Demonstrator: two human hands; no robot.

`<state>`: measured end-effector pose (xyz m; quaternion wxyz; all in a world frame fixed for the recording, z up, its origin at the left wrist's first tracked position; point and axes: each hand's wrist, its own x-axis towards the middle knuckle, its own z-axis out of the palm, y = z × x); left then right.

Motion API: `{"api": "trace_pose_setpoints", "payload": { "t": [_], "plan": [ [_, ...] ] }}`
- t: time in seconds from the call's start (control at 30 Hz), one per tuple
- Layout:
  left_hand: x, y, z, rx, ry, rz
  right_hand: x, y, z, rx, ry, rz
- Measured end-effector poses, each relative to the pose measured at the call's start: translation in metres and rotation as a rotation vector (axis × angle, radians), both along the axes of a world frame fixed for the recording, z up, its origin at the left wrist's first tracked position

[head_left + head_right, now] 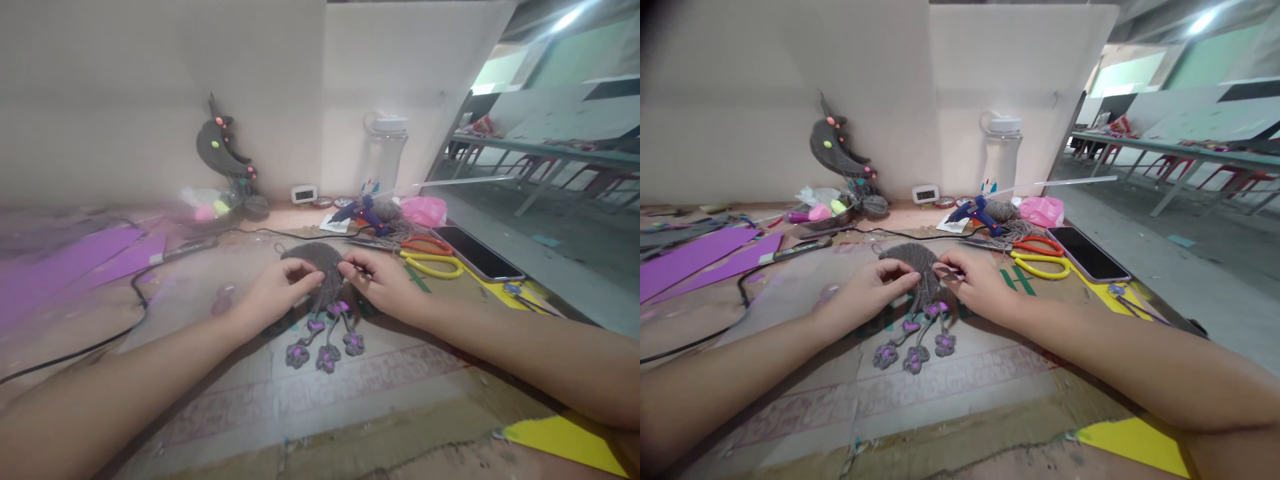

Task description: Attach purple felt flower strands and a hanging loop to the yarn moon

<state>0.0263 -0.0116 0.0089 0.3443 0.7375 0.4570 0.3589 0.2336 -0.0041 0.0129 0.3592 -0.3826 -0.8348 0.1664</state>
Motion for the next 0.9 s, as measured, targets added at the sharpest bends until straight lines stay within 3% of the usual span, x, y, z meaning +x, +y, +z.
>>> {"api": "trace_pose_setpoints", "payload": {
  "t": [0.37, 0.57, 0.7, 0.9],
  "plan": [
    [0.000, 0.001, -0.007, -0.178, -0.045, -0.020, 0.004, 0.010, -0.004, -0.099, 0.306, -0.068],
    [0.002, -0.003, -0.001, -0.129, 0.066, -0.092, 0.005, 0.012, -0.005, -0.108, 0.354, -0.088],
    [0.003, -0.004, -0.002, -0.198, 0.029, -0.071, 0.005, 0.013, -0.005, -0.096, 0.369, -0.100],
    [-0.002, 0.006, -0.008, -0.061, -0.133, 0.060, 0.007, 0.013, -0.005, -0.065, 0.405, -0.122]
  ]
}}
